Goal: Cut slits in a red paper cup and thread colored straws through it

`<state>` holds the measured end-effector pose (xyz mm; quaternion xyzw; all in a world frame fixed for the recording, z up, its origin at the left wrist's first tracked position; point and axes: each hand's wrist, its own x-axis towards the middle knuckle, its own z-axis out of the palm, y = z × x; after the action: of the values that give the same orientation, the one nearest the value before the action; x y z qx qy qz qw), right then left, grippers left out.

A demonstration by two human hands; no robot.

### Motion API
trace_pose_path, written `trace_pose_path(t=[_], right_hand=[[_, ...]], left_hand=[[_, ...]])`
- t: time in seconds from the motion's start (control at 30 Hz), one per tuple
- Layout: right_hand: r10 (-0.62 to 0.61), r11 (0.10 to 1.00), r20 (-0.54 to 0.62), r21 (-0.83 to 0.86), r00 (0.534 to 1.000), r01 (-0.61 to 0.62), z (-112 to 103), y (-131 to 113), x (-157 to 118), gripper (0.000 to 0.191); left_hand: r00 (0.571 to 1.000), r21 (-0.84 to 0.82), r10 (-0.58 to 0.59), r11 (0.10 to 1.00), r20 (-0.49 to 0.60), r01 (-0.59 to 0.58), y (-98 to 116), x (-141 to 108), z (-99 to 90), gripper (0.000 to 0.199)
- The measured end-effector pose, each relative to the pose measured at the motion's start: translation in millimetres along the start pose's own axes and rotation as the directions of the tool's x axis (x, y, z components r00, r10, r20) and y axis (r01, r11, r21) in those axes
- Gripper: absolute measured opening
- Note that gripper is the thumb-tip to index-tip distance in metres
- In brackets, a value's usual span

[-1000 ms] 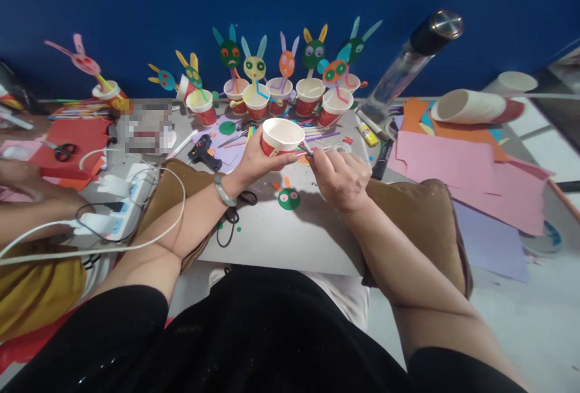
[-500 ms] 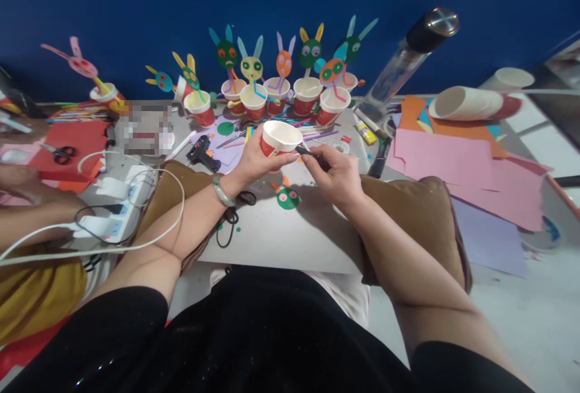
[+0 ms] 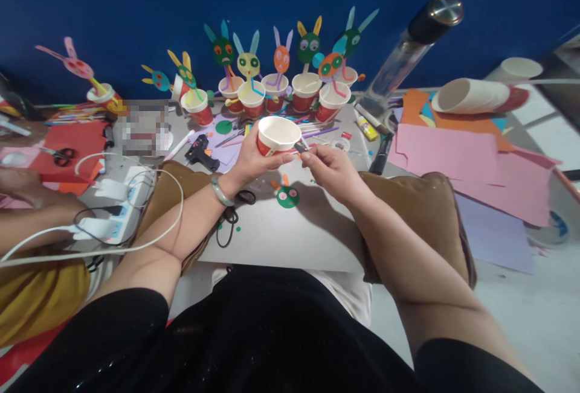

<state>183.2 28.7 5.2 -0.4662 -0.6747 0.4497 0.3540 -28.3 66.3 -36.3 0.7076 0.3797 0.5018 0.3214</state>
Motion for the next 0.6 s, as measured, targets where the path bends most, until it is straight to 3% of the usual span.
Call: trace_pose_path(t=[0.07,0.13,0.2,0.27,0.33,0.4,0.47,0.5,0.6], right_hand=[[-0.165,0.910,-0.127,-0.403,0.978,0.101,1.8,4.0,-1.6,0.045],[-0.261,0.719,-0.143,-0.689,0.955,0.094,3.0,7.1,-2.7,0.042],[-0.287,0.579,-0.107,-0.811,0.952,0.084,3.8,8.4,-3.0,0.042],[-0.284,0.556,-0.097,-0.827,0.954,0.081,4.4,8.3,-2.9,0.040],[-0.261,0.640,-0.139,-0.766,0.955,0.064,4.5,7.4,-2.3,0.037],[-0.205,0.801,-0.163,-0.594,0.965,0.070,3.3,6.1,-1.0,0.036],[-0.088,0.959,-0.099,-0.278,0.991,0.057,0.5,4.4,1.1,0.040],[-0.013,0.996,-0.028,-0.088,1.000,0.010,-1.2,3.4,2.3,0.042],[0.166,0.917,0.236,0.321,0.957,-0.238,-5.8,0.5,5.0,0.046]], left_hand=[[1.000,0.001,-0.026,1.000,0.010,0.026,1.0,1.4,-0.7,0.084],[0.998,-0.011,-0.060,0.998,0.020,0.060,2.1,3.0,-1.9,0.084],[0.996,-0.035,-0.090,0.995,0.025,0.091,2.6,4.2,-3.3,0.084],[0.994,-0.061,-0.110,0.992,0.023,0.112,1.8,4.7,-4.1,0.084],[0.993,-0.070,-0.112,0.991,0.020,0.113,-0.1,4.5,-3.9,0.083],[0.996,-0.073,-0.092,0.993,0.004,0.092,-2.4,3.7,-2.7,0.083],[0.997,-0.087,-0.067,0.994,-0.024,0.065,-4.2,2.7,-1.2,0.087],[0.997,-0.097,-0.061,0.994,-0.036,0.057,-4.7,2.4,-0.6,0.090],[0.997,-0.130,-0.059,0.990,-0.055,0.051,-4.9,2.6,-0.6,0.096]])
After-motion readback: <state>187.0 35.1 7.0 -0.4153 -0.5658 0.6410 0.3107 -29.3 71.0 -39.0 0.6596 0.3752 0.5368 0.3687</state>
